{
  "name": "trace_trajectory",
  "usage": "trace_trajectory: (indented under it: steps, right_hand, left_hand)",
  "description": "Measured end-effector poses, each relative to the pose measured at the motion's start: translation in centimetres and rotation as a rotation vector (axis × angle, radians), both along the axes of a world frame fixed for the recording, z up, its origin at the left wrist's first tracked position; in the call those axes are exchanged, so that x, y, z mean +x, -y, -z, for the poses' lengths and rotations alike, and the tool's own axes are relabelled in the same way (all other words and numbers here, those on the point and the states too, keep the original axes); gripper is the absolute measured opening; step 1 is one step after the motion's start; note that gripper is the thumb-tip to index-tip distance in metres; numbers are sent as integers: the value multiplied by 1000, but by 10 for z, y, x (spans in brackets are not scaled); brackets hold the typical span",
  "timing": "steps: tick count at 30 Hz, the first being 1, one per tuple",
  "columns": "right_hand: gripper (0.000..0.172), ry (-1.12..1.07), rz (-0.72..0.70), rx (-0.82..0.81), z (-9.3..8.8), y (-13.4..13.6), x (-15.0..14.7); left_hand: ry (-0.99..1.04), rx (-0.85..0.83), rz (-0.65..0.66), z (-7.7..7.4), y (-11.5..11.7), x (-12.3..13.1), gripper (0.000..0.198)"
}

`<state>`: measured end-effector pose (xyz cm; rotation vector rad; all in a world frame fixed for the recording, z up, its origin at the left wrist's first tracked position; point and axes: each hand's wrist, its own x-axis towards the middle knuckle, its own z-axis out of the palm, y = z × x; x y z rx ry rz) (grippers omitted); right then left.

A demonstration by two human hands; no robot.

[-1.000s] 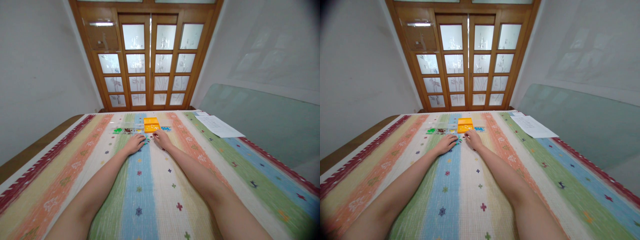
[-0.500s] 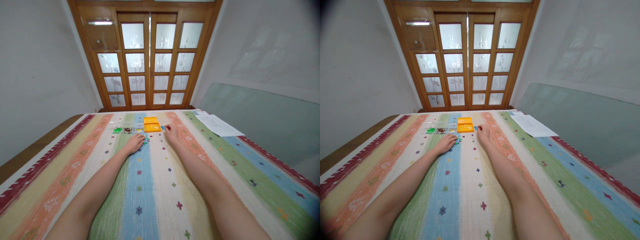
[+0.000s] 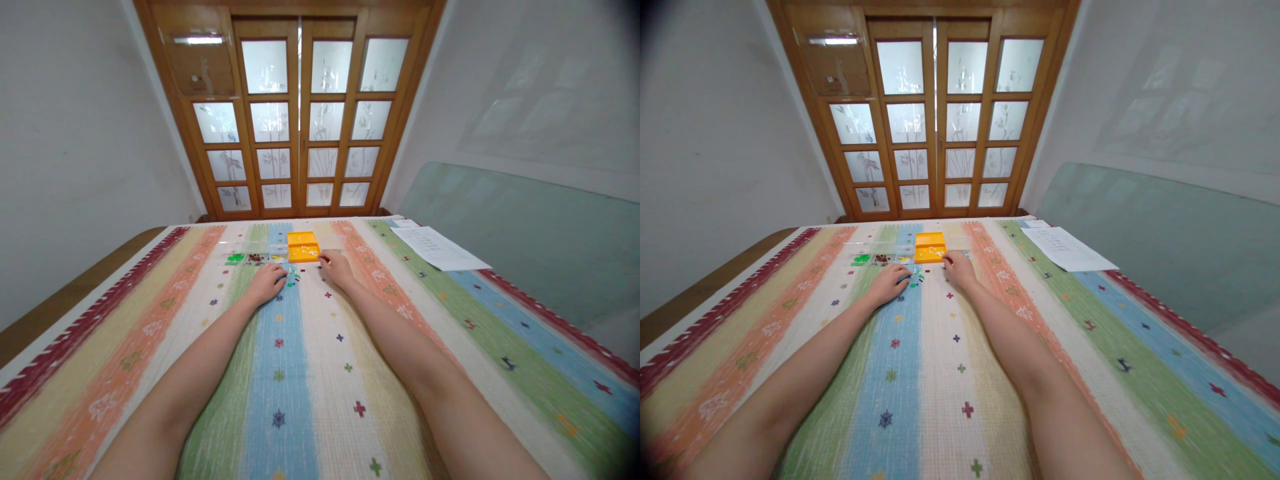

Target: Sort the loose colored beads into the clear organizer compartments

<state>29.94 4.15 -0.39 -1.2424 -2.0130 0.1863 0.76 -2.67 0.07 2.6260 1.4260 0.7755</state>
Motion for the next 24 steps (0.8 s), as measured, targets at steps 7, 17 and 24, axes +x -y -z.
trace_trajectory:
  steps: [7, 17, 24]
  right_hand:
    - [17, 244, -356, -76, -10, 25, -21]
    - [6, 262, -323, -30, -4, 24, -26]
    - [8, 291, -306, -6, 0, 20, -30]
  left_hand:
    - [58, -4, -150, 2, -4, -4, 25]
    - [161, -64, -179, 12, -16, -12, 25]
    - [275, -196, -56, 14, -17, -17, 30]
